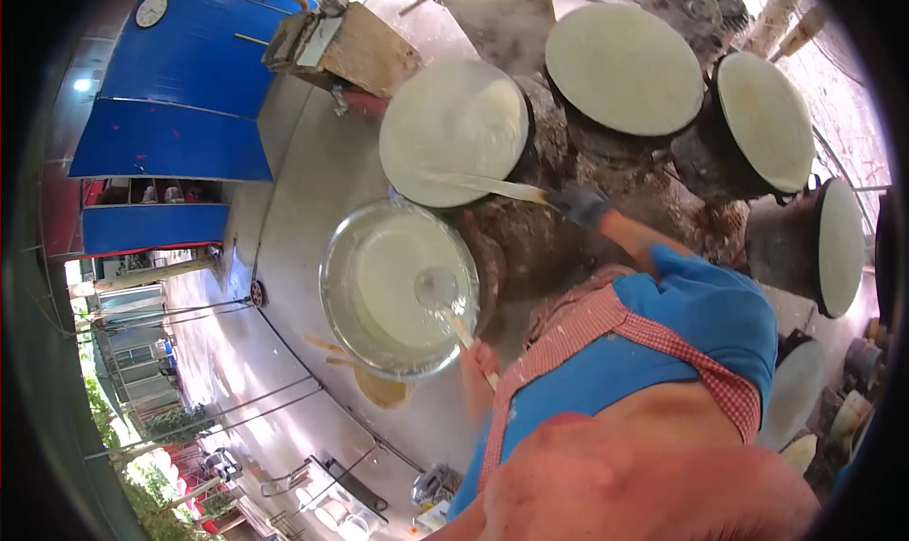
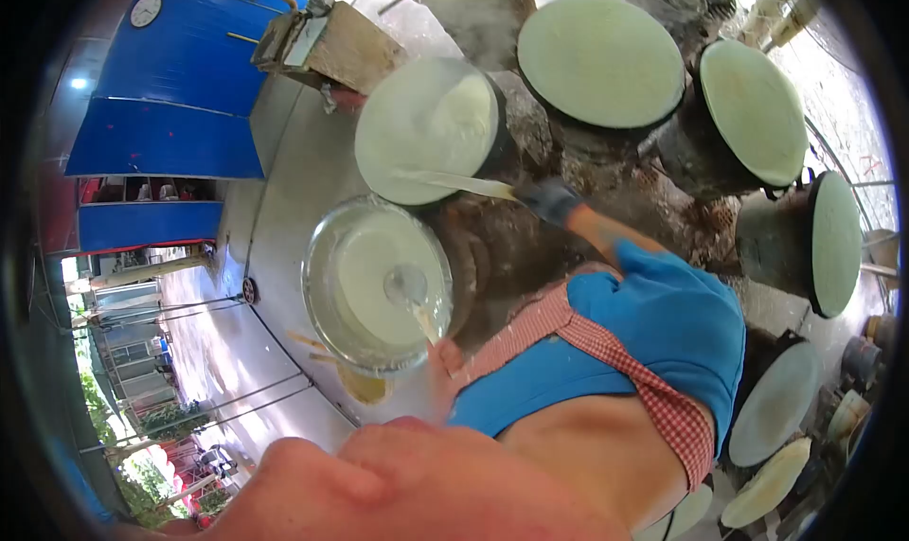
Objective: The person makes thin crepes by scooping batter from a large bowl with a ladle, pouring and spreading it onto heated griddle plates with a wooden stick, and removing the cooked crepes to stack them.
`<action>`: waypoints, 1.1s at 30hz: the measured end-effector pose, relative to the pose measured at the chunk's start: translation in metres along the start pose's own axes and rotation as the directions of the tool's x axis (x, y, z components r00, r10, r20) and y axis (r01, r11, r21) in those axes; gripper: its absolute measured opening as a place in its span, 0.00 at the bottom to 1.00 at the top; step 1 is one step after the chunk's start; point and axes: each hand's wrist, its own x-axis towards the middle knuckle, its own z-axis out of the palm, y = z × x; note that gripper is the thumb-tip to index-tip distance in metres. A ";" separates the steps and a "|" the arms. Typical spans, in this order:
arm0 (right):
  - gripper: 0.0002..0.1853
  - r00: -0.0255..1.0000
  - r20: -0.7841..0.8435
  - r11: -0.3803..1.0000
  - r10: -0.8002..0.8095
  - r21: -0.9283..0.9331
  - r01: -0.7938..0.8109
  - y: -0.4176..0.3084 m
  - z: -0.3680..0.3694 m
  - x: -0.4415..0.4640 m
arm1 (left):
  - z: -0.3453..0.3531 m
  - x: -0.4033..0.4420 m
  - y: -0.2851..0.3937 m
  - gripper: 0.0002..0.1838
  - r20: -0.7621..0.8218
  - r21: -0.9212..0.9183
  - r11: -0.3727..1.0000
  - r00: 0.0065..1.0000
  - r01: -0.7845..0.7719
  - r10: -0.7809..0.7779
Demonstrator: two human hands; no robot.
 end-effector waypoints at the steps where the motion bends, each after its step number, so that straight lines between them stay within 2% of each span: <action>1: 0.19 0.926 0.238 0.823 0.293 0.429 -0.371 0.020 0.005 0.002 | -0.004 -0.001 0.001 0.09 -0.005 0.063 0.998 1.000 0.022 -0.022; 2: 0.19 0.938 0.225 0.836 0.265 0.430 -0.340 0.039 -0.001 0.037 | -0.002 0.008 0.001 0.09 0.016 0.057 0.998 1.000 -0.005 0.004; 3: 0.19 0.994 -0.036 0.980 0.102 0.177 -0.094 0.044 -0.023 0.066 | -0.001 0.013 -0.001 0.09 -0.013 0.073 0.997 0.999 0.034 -0.033; 4: 0.20 0.968 -0.225 0.989 -0.109 -0.127 0.082 0.033 -0.043 0.075 | -0.005 0.007 -0.002 0.09 -0.072 0.097 0.991 0.994 0.090 -0.083; 5: 0.22 0.982 -0.165 0.995 0.092 0.039 -0.087 0.008 -0.055 0.111 | -0.007 0.003 -0.003 0.09 -0.089 0.105 0.990 0.992 0.096 -0.087; 6: 0.25 0.980 -0.174 0.988 0.098 -0.098 -0.117 -0.023 -0.069 0.155 | -0.001 0.009 -0.008 0.10 -0.072 0.068 0.996 0.996 0.060 -0.055; 7: 0.27 0.946 -0.294 0.977 0.140 -0.113 -0.180 -0.030 -0.061 0.211 | 0.004 0.014 -0.012 0.12 -0.060 0.031 0.999 0.998 0.026 -0.024; 9: 0.28 0.951 -0.249 0.974 0.183 -0.088 -0.210 -0.059 -0.077 0.252 | 0.020 0.006 -0.011 0.11 -0.073 0.052 0.998 0.997 0.022 -0.018; 11: 0.27 0.971 -0.199 0.984 0.133 0.140 -0.107 -0.051 -0.075 0.251 | 0.027 -0.017 -0.001 0.10 -0.094 0.086 0.996 0.996 0.010 -0.002; 12: 0.24 0.974 -0.194 0.974 0.115 0.216 -0.072 -0.045 -0.063 0.241 | 0.035 -0.021 -0.003 0.11 -0.268 0.203 0.978 0.959 -0.041 0.095; 13: 0.22 0.973 -0.201 0.949 0.113 0.313 -0.046 -0.036 -0.037 0.225 | 0.036 -0.015 -0.004 0.11 -0.338 0.257 0.965 0.930 -0.056 0.144; 14: 0.19 0.975 -0.195 0.913 0.110 0.408 -0.022 -0.028 -0.012 0.202 | 0.038 -0.007 -0.006 0.11 -0.405 0.312 0.948 0.894 -0.063 0.192; 15: 0.16 0.982 -0.170 0.897 0.083 0.442 0.001 -0.022 0.012 0.181 | 0.022 -0.009 0.000 0.12 -0.372 0.285 0.958 0.918 -0.030 0.140; 16: 0.20 0.978 -0.197 0.994 -0.070 0.074 0.086 -0.058 0.000 0.136 | 0.005 -0.005 -0.002 0.13 -0.288 0.348 0.936 0.944 -0.053 0.160; 18: 0.21 0.998 0.036 0.994 -0.058 0.097 0.054 -0.074 -0.012 0.113 | -0.028 0.003 -0.007 0.15 -0.111 0.454 0.882 0.974 -0.126 0.196; 19: 0.23 0.978 -0.081 0.969 -0.194 0.139 0.203 -0.058 -0.018 0.116 | -0.017 -0.006 0.006 0.15 -0.136 0.131 0.990 0.988 -0.050 0.067; 20: 0.21 0.976 -0.142 0.972 0.165 0.191 -0.136 -0.083 -0.053 0.099 | -0.010 -0.006 0.015 0.15 -0.104 -0.208 0.978 0.994 0.024 -0.046; 21: 0.20 0.959 -0.181 0.884 0.220 0.453 -0.117 -0.049 -0.055 0.109 | -0.016 -0.011 0.018 0.15 -0.112 -0.201 0.979 0.993 0.025 -0.048; 22: 0.19 0.936 -0.212 0.734 0.282 0.676 -0.068 -0.008 -0.052 0.124 | -0.021 -0.013 0.018 0.15 -0.132 -0.185 0.983 0.991 -0.022 -0.003; 23: 0.19 0.930 -0.222 0.730 0.292 0.681 -0.067 0.002 -0.022 0.122 | -0.025 -0.014 0.022 0.15 -0.149 -0.160 0.985 0.988 -0.066 0.042; 24: 0.17 0.950 -0.177 0.813 0.256 0.571 -0.113 -0.004 0.009 0.108 | -0.034 -0.012 0.027 0.15 -0.143 -0.145 0.988 0.989 -0.057 0.036; 25: 0.15 0.956 -0.147 0.828 0.256 0.544 -0.138 -0.005 0.024 0.098 | -0.041 -0.003 0.028 0.14 -0.125 -0.002 0.992 0.984 -0.128 0.127; 26: 0.13 0.960 -0.116 0.842 0.255 0.514 -0.162 -0.015 0.035 0.084 | -0.041 0.001 0.028 0.14 -0.110 0.066 0.985 0.980 -0.158 0.164; 27: 0.11 0.953 -0.086 0.781 0.292 0.596 -0.186 -0.032 0.039 0.067 | -0.040 0.005 0.028 0.13 -0.094 0.133 0.973 0.975 -0.188 0.201; 28: 0.11 0.952 -0.090 0.783 0.294 0.594 -0.186 -0.025 0.036 0.065 | -0.036 0.008 0.035 0.14 -0.046 -0.130 0.990 0.998 -0.054 0.049; 29: 0.12 0.977 -0.080 0.791 0.200 0.601 -0.113 -0.013 0.030 0.065 | -0.031 0.011 0.039 0.15 0.041 -0.377 0.922 0.996 0.092 -0.083; 30: 0.13 0.993 -0.070 0.789 0.098 0.613 -0.034 -0.004 0.026 0.068 | -0.033 0.013 0.041 0.15 0.043 -0.375 0.923 0.996 0.084 -0.073; 31: 0.13 0.993 -0.076 0.785 0.085 0.619 -0.020 0.003 0.014 0.085 | -0.038 0.014 0.044 0.16 0.093 -0.385 0.910 0.988 0.152 -0.125; 32: 0.13 0.982 -0.103 0.789 0.161 0.611 -0.065 0.014 -0.005 0.113 | -0.041 0.018 0.047 0.17 0.147 -0.389 0.895 0.974 0.219 -0.175; 33: 0.13 0.973 -0.121 0.787 0.195 0.612 -0.082 0.010 -0.016 0.129 | -0.044 0.021 0.048 0.17 0.155 -0.380 0.901 0.975 0.208 -0.160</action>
